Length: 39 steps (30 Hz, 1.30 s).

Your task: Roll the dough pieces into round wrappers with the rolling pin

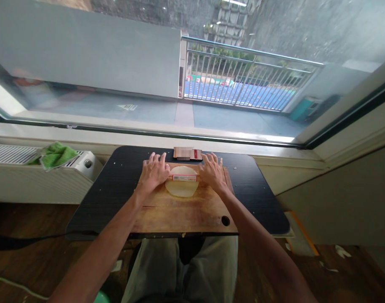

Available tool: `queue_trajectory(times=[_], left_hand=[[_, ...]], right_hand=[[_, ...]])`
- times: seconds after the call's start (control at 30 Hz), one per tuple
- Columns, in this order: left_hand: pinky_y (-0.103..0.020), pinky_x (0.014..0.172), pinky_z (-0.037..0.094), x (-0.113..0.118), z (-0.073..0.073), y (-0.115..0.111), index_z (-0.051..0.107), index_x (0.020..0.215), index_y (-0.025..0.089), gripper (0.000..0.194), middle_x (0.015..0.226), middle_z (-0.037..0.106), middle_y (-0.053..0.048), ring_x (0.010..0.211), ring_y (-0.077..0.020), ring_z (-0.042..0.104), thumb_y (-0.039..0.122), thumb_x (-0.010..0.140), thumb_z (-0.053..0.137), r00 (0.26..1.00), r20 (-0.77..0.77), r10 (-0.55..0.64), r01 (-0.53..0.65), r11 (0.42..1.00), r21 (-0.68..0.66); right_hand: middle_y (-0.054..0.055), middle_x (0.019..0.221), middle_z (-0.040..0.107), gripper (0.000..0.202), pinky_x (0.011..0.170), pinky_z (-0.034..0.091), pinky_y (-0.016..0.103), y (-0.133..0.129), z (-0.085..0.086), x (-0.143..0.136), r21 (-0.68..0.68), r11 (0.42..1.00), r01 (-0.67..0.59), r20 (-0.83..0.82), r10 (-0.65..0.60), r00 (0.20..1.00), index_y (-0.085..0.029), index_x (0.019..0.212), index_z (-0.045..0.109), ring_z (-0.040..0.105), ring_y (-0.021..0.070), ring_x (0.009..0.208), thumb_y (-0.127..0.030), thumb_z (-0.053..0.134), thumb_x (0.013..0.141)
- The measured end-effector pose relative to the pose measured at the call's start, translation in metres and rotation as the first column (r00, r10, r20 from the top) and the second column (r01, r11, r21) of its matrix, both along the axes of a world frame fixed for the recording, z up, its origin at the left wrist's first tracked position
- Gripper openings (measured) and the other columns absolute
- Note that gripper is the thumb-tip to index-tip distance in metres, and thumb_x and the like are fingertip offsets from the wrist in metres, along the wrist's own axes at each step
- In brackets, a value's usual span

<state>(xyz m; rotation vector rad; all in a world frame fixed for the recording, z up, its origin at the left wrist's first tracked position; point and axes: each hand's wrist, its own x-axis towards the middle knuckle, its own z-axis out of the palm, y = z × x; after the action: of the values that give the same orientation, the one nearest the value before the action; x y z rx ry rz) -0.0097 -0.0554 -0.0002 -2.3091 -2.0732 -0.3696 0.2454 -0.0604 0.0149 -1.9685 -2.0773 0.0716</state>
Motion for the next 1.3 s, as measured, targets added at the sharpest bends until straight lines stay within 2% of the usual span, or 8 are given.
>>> queue_trajectory(times=[0.17, 0.33, 0.47, 0.6, 0.8, 0.93, 1.17, 1.3], left_hand=[[-0.061, 0.129, 0.038, 0.0, -0.004, 0.026, 0.036, 0.172, 0.004, 0.073, 0.166, 0.054, -0.024, 0.166, -0.04, 0.035, 0.029, 0.102, 0.039, 0.999, -0.006, -0.031, 0.031, 0.999, -0.008], [-0.06, 0.134, 0.032, 0.002, -0.007, 0.026, 0.027, 0.175, 0.004, 0.078, 0.174, 0.045, -0.023, 0.169, -0.0407, 0.028, 0.033, 0.104, 0.039, 0.998, -0.032, -0.055, 0.052, 0.996, -0.075], [-0.061, 0.135, 0.029, 0.001, -0.005, 0.01, 0.024, 0.178, 0.009, 0.079, 0.18, 0.035, -0.023, 0.17, -0.0401, 0.026, 0.037, 0.105, 0.04, 0.998, -0.034, -0.048, 0.045, 0.994, -0.095], [-0.059, 0.134, 0.031, 0.001, -0.004, -0.015, 0.033, 0.175, 0.009, 0.073, 0.177, 0.042, -0.021, 0.168, -0.0383, 0.032, 0.039, 0.108, 0.034, 0.998, -0.028, -0.055, 0.051, 0.991, -0.123], [-0.053, 0.131, 0.038, 0.005, -0.006, -0.058, 0.05, 0.166, 0.009, 0.065, 0.171, 0.051, -0.022, 0.165, -0.0357, 0.041, 0.038, 0.112, 0.03, 0.999, -0.016, -0.043, 0.042, 0.998, -0.05], [-0.056, 0.13, 0.04, 0.011, -0.008, -0.08, 0.059, 0.157, 0.007, 0.061, 0.169, 0.051, -0.025, 0.162, -0.0379, 0.044, 0.037, 0.112, 0.03, 0.999, -0.011, -0.036, 0.036, 0.999, -0.017], [-0.059, 0.127, 0.043, 0.022, -0.023, -0.103, 0.059, 0.154, 0.0, 0.066, 0.166, 0.052, -0.033, 0.161, -0.0425, 0.045, 0.046, 0.113, 0.033, 1.0, -0.005, 0.021, -0.021, 0.999, 0.032], [-0.056, 0.127, 0.045, 0.027, -0.027, -0.112, 0.056, 0.157, -0.001, 0.069, 0.167, 0.05, -0.033, 0.162, -0.0417, 0.044, 0.047, 0.114, 0.033, 0.999, 0.028, 0.028, -0.029, 0.998, 0.057]], right_hand=[[0.017, 0.165, 0.055, 0.054, 0.134, 0.024, 0.07, 0.023, 0.0, -0.002, -0.013, 1.0, 0.012, 0.013, -0.012, 1.0, -0.022, 0.159, 0.057, 0.035, 0.036, 0.163, -0.031, 0.044, 0.107], [0.017, 0.173, 0.047, 0.058, 0.133, 0.023, 0.071, 0.028, -0.006, 0.0, -0.071, 0.997, -0.041, 0.073, 0.046, 0.996, -0.023, 0.166, 0.049, 0.026, 0.0364, 0.168, -0.03, 0.035, 0.11], [0.018, 0.18, 0.035, 0.064, 0.132, 0.021, 0.076, 0.018, -0.008, 0.003, -0.111, 0.991, -0.077, 0.133, 0.091, 0.987, -0.021, 0.173, 0.039, 0.019, 0.0387, 0.171, -0.029, 0.034, 0.11], [0.017, 0.182, 0.033, 0.066, 0.132, 0.018, 0.077, 0.007, -0.005, 0.005, -0.144, 0.985, -0.1, 0.152, 0.122, 0.981, -0.021, 0.175, 0.038, 0.016, 0.0389, 0.172, -0.032, 0.037, 0.11], [0.017, 0.181, 0.035, 0.075, 0.135, 0.017, 0.071, -0.009, 0.0, 0.007, -0.139, 0.98, -0.145, 0.188, 0.17, 0.967, -0.02, 0.177, 0.033, 0.019, 0.0389, 0.171, -0.038, 0.048, 0.106], [0.016, 0.181, 0.036, 0.077, 0.135, 0.02, 0.069, -0.016, 0.001, 0.007, -0.128, 0.983, -0.135, 0.219, 0.161, 0.962, -0.02, 0.178, 0.031, 0.022, 0.0385, 0.17, -0.037, 0.049, 0.105], [0.014, 0.181, 0.037, 0.077, 0.134, 0.019, 0.072, -0.004, 0.005, -0.005, -0.109, 0.986, -0.125, 0.166, 0.143, 0.976, -0.023, 0.178, 0.031, 0.022, 0.0387, 0.171, -0.033, 0.045, 0.103], [0.012, 0.182, 0.035, 0.074, 0.134, 0.018, 0.072, 0.012, 0.005, -0.015, -0.113, 0.985, -0.132, 0.125, 0.146, 0.981, -0.023, 0.177, 0.034, 0.019, 0.0389, 0.171, -0.036, 0.043, 0.105]])
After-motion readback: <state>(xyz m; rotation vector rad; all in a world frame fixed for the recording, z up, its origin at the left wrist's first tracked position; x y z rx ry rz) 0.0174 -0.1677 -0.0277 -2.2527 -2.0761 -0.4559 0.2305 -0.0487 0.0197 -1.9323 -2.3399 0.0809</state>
